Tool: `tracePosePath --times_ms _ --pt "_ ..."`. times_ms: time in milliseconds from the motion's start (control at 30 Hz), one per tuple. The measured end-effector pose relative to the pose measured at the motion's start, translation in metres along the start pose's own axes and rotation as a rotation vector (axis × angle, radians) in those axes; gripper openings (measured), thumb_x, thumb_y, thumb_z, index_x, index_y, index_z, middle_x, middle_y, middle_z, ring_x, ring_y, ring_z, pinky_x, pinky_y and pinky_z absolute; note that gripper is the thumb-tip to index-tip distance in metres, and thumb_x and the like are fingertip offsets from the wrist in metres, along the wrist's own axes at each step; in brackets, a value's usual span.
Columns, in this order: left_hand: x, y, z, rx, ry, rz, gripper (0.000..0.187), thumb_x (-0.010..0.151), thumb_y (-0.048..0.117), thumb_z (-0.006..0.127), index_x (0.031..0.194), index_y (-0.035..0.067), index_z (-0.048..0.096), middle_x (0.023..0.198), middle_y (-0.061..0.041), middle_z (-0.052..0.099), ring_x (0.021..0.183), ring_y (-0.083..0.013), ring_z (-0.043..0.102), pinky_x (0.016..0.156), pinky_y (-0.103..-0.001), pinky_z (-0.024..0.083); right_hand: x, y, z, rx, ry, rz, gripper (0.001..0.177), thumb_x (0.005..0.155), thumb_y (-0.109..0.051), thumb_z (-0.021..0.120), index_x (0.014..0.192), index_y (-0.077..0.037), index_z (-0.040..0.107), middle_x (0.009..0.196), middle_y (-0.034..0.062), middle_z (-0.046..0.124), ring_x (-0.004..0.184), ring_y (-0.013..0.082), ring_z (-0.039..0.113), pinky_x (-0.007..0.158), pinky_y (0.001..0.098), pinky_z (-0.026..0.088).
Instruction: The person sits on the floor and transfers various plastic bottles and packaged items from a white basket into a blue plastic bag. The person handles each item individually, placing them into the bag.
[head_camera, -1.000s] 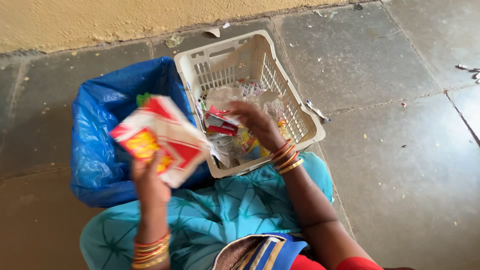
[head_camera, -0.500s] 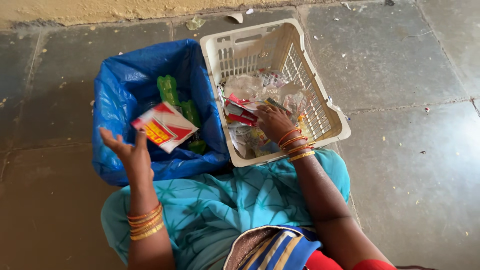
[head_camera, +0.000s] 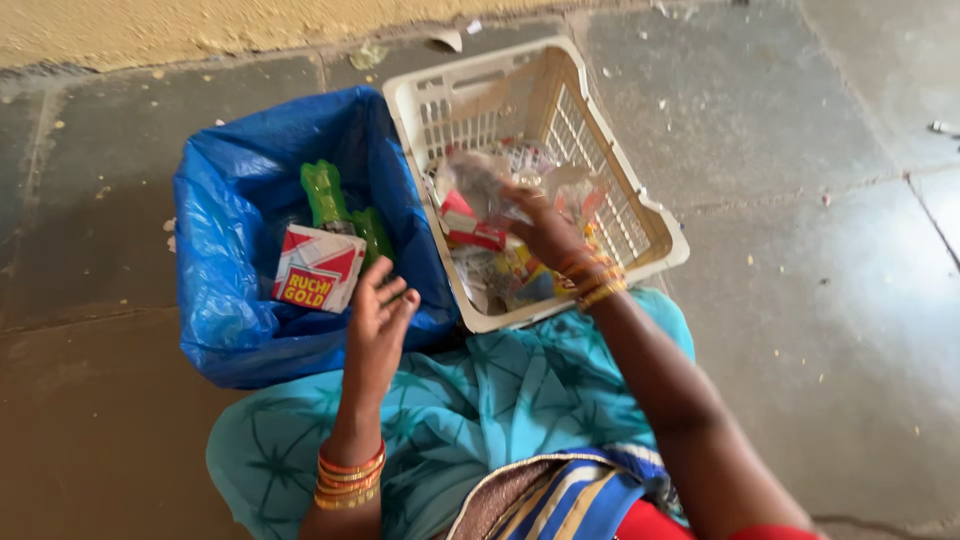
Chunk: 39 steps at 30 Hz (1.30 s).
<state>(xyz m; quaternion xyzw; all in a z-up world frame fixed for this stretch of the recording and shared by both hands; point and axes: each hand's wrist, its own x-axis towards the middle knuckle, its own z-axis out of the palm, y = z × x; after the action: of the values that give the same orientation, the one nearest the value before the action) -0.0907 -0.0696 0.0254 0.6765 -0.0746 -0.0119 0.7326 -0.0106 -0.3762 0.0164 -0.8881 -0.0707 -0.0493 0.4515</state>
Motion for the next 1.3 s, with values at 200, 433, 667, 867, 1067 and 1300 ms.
tracePosePath --times_ms 200,433,667,867,1067,1300 --pt "-0.019 0.003 0.008 -0.210 -0.222 -0.167 0.045 0.101 0.025 0.066 0.137 -0.002 0.062 0.129 -0.014 0.069 0.119 -0.0214 0.065 0.101 -0.033 0.051 -0.031 -0.020 -0.038 1.010 0.423 0.103 0.042 0.093 0.002 0.067 0.135 -0.005 0.060 0.110 0.0121 0.068 0.098 0.0188 0.068 0.091 0.0331 0.058" --pt "-0.021 0.030 0.037 -0.375 -0.407 -0.237 0.069 0.095 0.043 0.067 0.147 0.002 0.049 0.144 -0.013 0.061 0.131 -0.0246 0.060 0.107 -0.039 0.049 -0.049 -0.025 -0.034 1.298 0.371 0.019 0.016 0.100 0.009 0.068 0.114 0.004 0.065 0.118 0.0197 0.067 0.109 0.0262 0.066 0.102 0.0391 0.054" --pt "-0.021 0.018 0.019 -1.011 -0.409 -0.193 0.078 0.089 0.043 0.073 0.151 0.008 0.042 0.149 -0.010 0.054 0.136 -0.0241 0.057 0.112 -0.041 0.049 -0.068 -0.105 -0.024 0.040 -0.068 -0.544 0.011 0.075 -0.004 0.076 0.083 -0.012 0.073 0.131 0.0113 0.067 0.137 0.0351 0.055 0.122 0.0557 0.031" --pt "-0.005 0.016 -0.017 -0.400 0.090 -0.305 0.042 0.098 0.014 0.069 0.135 -0.004 0.062 0.124 -0.012 0.071 0.109 -0.0188 0.068 0.095 -0.034 0.053 -0.063 -0.114 -0.012 -0.146 -0.244 -0.623 0.013 0.082 -0.010 0.075 0.096 -0.012 0.076 0.132 0.0102 0.067 0.132 0.0337 0.057 0.115 0.0510 0.039" --pt "0.034 0.062 -0.072 -0.429 0.502 -0.076 0.035 0.101 0.006 0.063 0.136 0.005 0.056 0.128 -0.009 0.068 0.108 -0.0213 0.072 0.085 -0.037 0.061 0.001 -0.066 -0.077 -0.148 0.000 -0.254 0.023 0.098 -0.014 0.070 0.121 -0.010 0.070 0.125 0.0068 0.072 0.120 0.0256 0.069 0.103 0.0417 0.056" --pt "0.105 0.009 -0.126 -0.412 0.478 -0.052 0.032 0.104 0.000 0.060 0.136 0.002 0.055 0.128 -0.011 0.066 0.108 -0.0221 0.070 0.085 -0.038 0.058 0.087 0.052 -0.067 -1.333 -0.312 -0.094 0.037 0.093 -0.015 0.057 0.128 -0.014 0.068 0.140 0.0116 0.061 0.138 0.0306 0.047 0.120 0.0502 0.028"
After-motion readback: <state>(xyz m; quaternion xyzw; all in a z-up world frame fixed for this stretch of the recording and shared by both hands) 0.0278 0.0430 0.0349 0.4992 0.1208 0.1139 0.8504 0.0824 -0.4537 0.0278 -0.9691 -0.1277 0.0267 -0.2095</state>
